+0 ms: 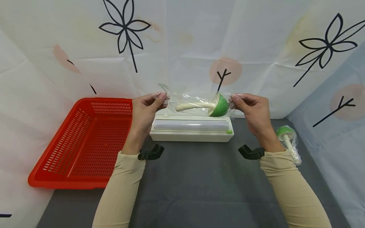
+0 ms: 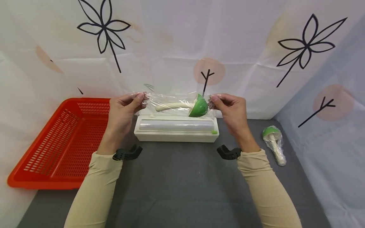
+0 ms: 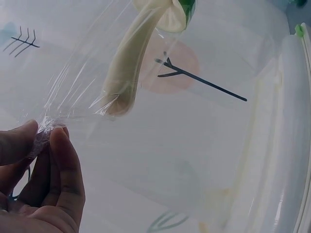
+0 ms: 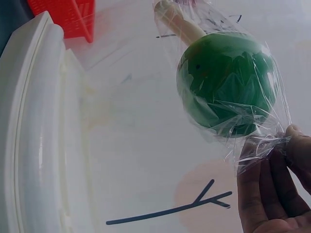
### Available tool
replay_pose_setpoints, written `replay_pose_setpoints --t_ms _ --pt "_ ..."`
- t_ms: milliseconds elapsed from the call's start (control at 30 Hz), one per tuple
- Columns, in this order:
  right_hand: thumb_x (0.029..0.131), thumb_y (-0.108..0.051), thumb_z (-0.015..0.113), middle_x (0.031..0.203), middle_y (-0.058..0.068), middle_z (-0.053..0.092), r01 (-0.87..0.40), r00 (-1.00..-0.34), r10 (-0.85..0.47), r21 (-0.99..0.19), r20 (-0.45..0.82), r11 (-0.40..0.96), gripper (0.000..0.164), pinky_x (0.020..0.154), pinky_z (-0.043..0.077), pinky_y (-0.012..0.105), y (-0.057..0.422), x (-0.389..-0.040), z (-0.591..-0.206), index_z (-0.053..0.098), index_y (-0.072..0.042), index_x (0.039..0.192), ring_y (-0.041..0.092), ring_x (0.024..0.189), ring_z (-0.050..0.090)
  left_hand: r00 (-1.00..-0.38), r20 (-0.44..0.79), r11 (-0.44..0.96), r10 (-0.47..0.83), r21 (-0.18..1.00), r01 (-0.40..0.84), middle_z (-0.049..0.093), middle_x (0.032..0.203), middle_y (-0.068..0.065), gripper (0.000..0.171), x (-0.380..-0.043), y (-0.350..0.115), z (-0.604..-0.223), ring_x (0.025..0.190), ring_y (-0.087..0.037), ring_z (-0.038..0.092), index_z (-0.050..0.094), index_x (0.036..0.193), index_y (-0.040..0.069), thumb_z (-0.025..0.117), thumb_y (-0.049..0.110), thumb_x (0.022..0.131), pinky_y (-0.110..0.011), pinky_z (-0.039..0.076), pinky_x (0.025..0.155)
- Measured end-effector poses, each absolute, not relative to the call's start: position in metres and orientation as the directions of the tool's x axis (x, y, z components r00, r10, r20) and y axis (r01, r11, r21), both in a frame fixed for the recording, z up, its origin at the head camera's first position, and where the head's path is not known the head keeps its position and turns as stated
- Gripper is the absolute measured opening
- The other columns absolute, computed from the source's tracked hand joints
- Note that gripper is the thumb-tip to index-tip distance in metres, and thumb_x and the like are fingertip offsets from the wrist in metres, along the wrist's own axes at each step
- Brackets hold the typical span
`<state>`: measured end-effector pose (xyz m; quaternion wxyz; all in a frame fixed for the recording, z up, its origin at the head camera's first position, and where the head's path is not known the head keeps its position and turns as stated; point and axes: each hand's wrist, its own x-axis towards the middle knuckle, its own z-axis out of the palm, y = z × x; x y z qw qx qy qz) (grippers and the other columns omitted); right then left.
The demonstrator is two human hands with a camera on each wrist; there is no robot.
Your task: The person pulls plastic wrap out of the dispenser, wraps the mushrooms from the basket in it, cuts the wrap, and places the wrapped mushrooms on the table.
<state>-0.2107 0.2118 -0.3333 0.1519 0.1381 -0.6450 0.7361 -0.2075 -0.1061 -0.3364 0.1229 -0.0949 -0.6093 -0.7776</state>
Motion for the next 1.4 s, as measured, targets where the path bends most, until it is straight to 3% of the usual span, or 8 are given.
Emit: replay_pose_setpoints --t_ms 533,933,1100,1200,1300,1400 --pt "0.094 0.009 0.066 0.084 0.004 0.076 -0.421 -0.907 0.050 -0.898 0.418 -0.129 0.013 0.072 0.058 0.024 0.212 -0.206 -0.327 0.078 0.005 0.094 0.012 0.072 0.071 -0.943 0.326 -0.153 -0.070 0.930 0.333 0.076 0.092 0.001 0.026 -0.202 -0.108 -0.331 0.084 -0.015 0.072 0.069 0.115 -0.015 0.069 0.003 0.096 -0.029 0.059 0.079" --pt "0.094 0.009 0.066 0.083 0.005 0.075 -0.421 -0.907 0.042 -0.895 0.420 -0.149 0.012 0.072 0.059 0.027 0.213 -0.203 -0.324 0.077 0.006 0.095 0.013 0.072 0.071 -0.933 0.352 -0.171 -0.067 0.918 0.359 0.076 0.090 0.001 0.024 -0.201 -0.107 -0.329 0.081 -0.014 0.072 0.069 0.112 -0.017 0.069 0.000 0.096 -0.029 0.060 0.077" --pt "0.095 0.005 0.067 0.088 0.005 0.074 -0.392 -0.920 0.040 -0.910 0.390 -0.135 0.012 0.067 0.059 0.026 0.211 -0.196 -0.324 0.078 0.002 0.096 0.013 0.074 0.070 -0.928 0.366 -0.139 -0.071 0.917 0.373 0.075 0.087 0.002 0.023 -0.191 -0.105 -0.329 0.077 -0.014 0.071 0.070 0.114 -0.015 0.068 -0.001 0.095 -0.029 0.060 0.073" --pt "0.096 0.000 0.068 0.087 0.003 0.072 -0.371 -0.928 0.046 -0.926 0.369 -0.064 0.012 0.066 0.057 0.022 0.210 -0.188 -0.329 0.078 0.000 0.103 0.010 0.073 0.067 -0.918 0.392 -0.087 -0.062 0.914 0.396 0.074 0.087 -0.002 0.024 -0.182 -0.103 -0.333 0.074 -0.017 0.070 0.070 0.117 -0.011 0.067 -0.002 0.096 -0.032 0.061 0.071" --pt "0.098 -0.002 0.066 0.074 0.000 0.062 -0.347 -0.936 0.046 -0.937 0.349 0.042 0.020 0.058 0.048 0.016 0.209 -0.179 -0.339 0.074 0.001 0.116 0.006 0.060 0.053 -0.906 0.420 -0.049 -0.051 0.905 0.423 0.072 0.088 -0.012 0.025 -0.170 -0.101 -0.340 0.070 -0.018 0.069 0.070 0.120 -0.010 0.066 -0.005 0.096 -0.035 0.061 0.068" --pt "0.100 -0.003 0.063 0.067 0.000 0.050 -0.309 -0.948 0.034 -0.941 0.317 0.140 0.026 0.050 0.038 0.019 0.207 -0.168 -0.354 0.069 0.004 0.124 0.007 0.054 0.040 -0.893 0.447 -0.003 -0.057 0.894 0.448 0.070 0.088 -0.021 0.026 -0.156 -0.098 -0.350 0.065 -0.015 0.069 0.071 0.120 -0.009 0.066 -0.008 0.095 -0.034 0.061 0.064"
